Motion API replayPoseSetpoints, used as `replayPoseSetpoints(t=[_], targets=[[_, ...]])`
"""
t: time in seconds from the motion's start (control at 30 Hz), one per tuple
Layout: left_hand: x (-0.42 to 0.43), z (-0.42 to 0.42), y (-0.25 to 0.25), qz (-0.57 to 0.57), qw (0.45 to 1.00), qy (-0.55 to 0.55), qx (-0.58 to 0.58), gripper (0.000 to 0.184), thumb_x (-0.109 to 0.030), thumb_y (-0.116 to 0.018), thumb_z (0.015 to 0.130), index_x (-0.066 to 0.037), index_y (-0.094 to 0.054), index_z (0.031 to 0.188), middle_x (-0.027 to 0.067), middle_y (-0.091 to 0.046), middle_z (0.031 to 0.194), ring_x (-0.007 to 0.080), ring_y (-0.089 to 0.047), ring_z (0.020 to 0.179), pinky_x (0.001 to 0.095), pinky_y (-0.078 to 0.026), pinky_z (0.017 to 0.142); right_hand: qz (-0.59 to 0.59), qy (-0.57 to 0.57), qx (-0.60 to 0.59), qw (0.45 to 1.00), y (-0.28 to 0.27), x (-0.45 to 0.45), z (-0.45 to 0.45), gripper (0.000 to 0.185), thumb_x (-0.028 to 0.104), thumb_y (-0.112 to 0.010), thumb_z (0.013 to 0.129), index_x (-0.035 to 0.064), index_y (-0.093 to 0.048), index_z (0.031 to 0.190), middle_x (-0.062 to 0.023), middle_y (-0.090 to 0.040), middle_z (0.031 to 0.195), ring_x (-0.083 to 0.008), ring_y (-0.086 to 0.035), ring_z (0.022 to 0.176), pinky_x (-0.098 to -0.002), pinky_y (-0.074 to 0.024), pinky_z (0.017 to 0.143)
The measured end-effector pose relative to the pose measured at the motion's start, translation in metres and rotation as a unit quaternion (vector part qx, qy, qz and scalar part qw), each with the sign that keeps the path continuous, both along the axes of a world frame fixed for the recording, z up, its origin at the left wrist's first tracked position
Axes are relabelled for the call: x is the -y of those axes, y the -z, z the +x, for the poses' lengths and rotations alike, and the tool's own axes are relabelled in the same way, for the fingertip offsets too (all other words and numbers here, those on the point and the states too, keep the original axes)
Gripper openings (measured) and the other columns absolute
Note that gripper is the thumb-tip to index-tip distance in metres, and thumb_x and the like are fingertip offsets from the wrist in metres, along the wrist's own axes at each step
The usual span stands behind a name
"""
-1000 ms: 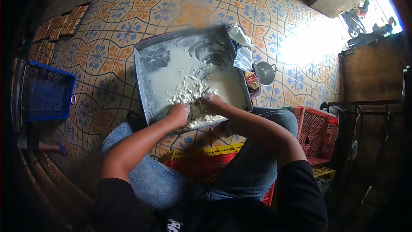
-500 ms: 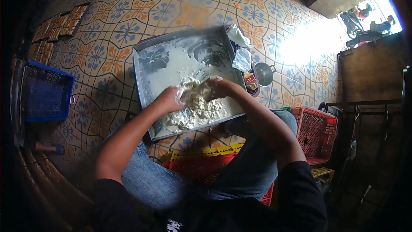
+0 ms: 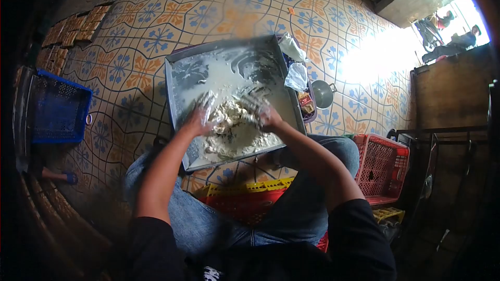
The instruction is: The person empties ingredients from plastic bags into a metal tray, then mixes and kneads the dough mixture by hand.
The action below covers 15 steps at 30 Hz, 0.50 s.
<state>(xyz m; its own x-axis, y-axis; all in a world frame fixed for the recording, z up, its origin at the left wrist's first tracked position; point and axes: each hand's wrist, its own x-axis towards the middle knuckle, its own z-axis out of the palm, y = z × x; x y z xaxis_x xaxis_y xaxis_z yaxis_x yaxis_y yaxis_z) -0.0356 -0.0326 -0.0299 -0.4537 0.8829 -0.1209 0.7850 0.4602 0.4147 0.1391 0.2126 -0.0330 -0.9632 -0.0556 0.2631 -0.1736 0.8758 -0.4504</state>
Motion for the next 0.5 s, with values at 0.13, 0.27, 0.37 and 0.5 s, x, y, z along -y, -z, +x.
replayPoseSetpoints(t=[0.13, 0.27, 0.37, 0.5], targets=[[0.015, 0.028, 0.003, -0.024, 0.997, 0.067, -0.005, 0.102, -0.058, -0.065, 0.071, -0.006, -0.022, 0.147, 0.0149, -0.017, 0.154, 0.0282, -0.01, 0.143, 0.0413, -0.004, 0.117, -0.201, -0.07, 0.08, 0.974, 0.02, 0.003, 0.006, 0.058, 0.037, -0.053, 0.088, 0.0062, -0.043, 0.136, -0.0162, -0.041, 0.142, -0.0337, -0.036, 0.132, -0.04, -0.0257, 0.111], [0.015, 0.02, 0.003, 0.013, 0.988, 0.11, 0.111, 0.105, -0.06, -0.068, 0.067, -0.005, -0.025, 0.145, 0.0178, -0.021, 0.152, 0.0317, -0.018, 0.141, 0.0412, -0.011, 0.117, -0.129, 0.032, 0.098, 0.986, -0.002, -0.016, 0.011, 0.064, 0.041, -0.056, 0.086, 0.0107, -0.039, 0.14, -0.0161, -0.04, 0.143, -0.0335, -0.034, 0.134, -0.0469, -0.0234, 0.111], [0.01, 0.001, -0.021, -0.02, 0.999, 0.035, 0.011, 0.097, -0.052, -0.067, 0.072, 0.0, -0.027, 0.143, 0.0193, -0.028, 0.149, 0.0347, -0.026, 0.138, 0.0431, -0.016, 0.115, -0.106, 0.145, 0.044, 0.983, -0.014, -0.032, -0.003, 0.064, 0.037, -0.059, 0.087, 0.0149, -0.035, 0.142, -0.0154, -0.035, 0.146, -0.0337, -0.033, 0.135, -0.0496, -0.0204, 0.112], [-0.006, -0.047, 0.01, 0.155, 0.987, -0.021, -0.024, 0.09, -0.053, -0.061, 0.077, -0.001, -0.027, 0.143, 0.0223, -0.03, 0.147, 0.0387, -0.026, 0.137, 0.0485, -0.01, 0.114, -0.237, 0.158, 0.008, 0.959, 0.029, -0.048, -0.027, 0.06, 0.033, -0.063, 0.085, 0.0117, -0.042, 0.138, -0.0153, -0.043, 0.141, -0.0333, -0.038, 0.132, -0.0425, -0.025, 0.111]])
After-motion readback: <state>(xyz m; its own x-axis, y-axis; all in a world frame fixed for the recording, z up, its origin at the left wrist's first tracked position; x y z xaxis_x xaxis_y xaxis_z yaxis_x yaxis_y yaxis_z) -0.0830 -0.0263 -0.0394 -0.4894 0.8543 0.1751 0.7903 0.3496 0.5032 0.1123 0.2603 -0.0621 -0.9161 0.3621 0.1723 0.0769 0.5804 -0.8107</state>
